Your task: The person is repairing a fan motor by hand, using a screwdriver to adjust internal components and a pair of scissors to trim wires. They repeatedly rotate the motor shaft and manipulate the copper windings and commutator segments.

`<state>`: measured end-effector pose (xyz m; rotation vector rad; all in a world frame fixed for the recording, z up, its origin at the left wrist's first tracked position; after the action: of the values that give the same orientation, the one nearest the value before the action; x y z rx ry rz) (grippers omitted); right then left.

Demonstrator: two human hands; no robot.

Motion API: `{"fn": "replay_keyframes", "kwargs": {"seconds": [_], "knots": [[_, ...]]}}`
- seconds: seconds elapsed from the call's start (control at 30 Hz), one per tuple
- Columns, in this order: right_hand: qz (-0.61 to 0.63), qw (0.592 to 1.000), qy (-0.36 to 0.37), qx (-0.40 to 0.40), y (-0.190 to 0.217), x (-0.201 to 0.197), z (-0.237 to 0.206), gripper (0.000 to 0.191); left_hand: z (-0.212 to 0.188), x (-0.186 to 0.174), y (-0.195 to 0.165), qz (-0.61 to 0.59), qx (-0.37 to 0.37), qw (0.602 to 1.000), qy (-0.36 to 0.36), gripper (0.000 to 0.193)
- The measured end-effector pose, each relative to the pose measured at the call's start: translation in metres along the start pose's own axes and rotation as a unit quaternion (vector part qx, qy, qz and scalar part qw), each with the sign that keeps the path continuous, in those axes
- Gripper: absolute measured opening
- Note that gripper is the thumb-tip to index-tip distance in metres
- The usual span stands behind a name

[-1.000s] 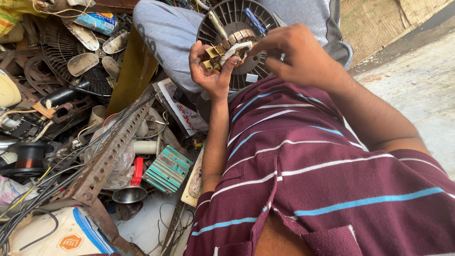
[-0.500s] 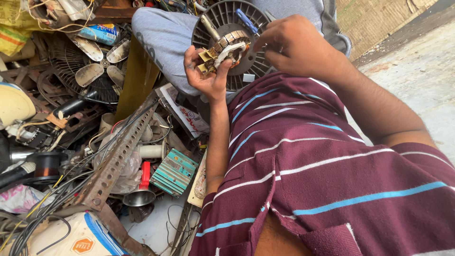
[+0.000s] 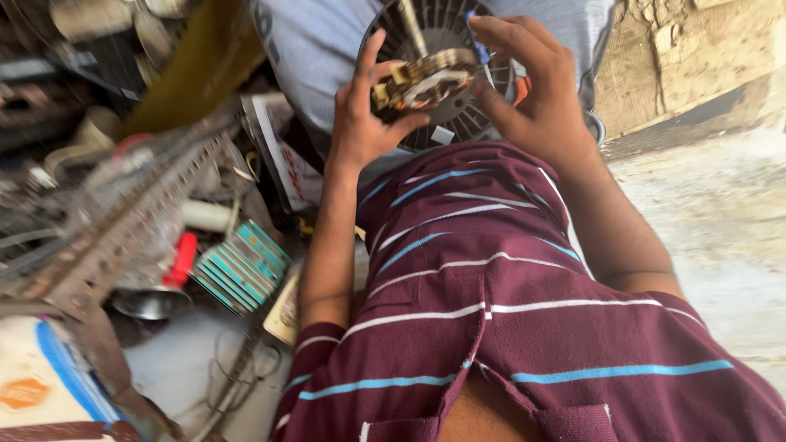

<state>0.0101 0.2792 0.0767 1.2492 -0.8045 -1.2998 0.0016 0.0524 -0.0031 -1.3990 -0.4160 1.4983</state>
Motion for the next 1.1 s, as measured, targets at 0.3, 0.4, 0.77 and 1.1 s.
{"fn": "replay_keyframes", "kwargs": {"seconds": [0.3, 0.4, 0.77, 1.1], "knots": [[0.083, 0.991, 0.007, 0.102, -0.051, 0.006, -0.021, 0.033, -0.003, 0.017, -0.028, 0.028, 0.003, 0.999, -0.016, 0.099], [0.187, 0.973, -0.02, 0.137, -0.063, 0.003, -0.035, 0.028, 0.002, 0.01, -0.045, 0.052, -0.006, 0.999, 0.014, 0.095], [0.188, 0.964, 0.02, 0.188, -0.037, -0.003, -0.032, 0.029, 0.042, -0.012, -0.042, 0.005, 0.113, 0.992, 0.058, 0.035], [0.187, 0.961, 0.073, 0.19, -0.038, -0.004, -0.034, 0.02, 0.032, 0.009, -0.015, 0.043, 0.135, 0.989, 0.041, 0.035]]}}
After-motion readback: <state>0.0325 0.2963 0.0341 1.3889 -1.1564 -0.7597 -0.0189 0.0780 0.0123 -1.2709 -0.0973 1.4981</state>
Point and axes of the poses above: each hand's wrist, its own z-axis towards the middle knuckle, its own x-axis out of the palm, y = z × x, the point moved 6 cm from there along z, towards the middle knuckle, and after that the axes turned 8 degrees about z, right-handed, at the moved point
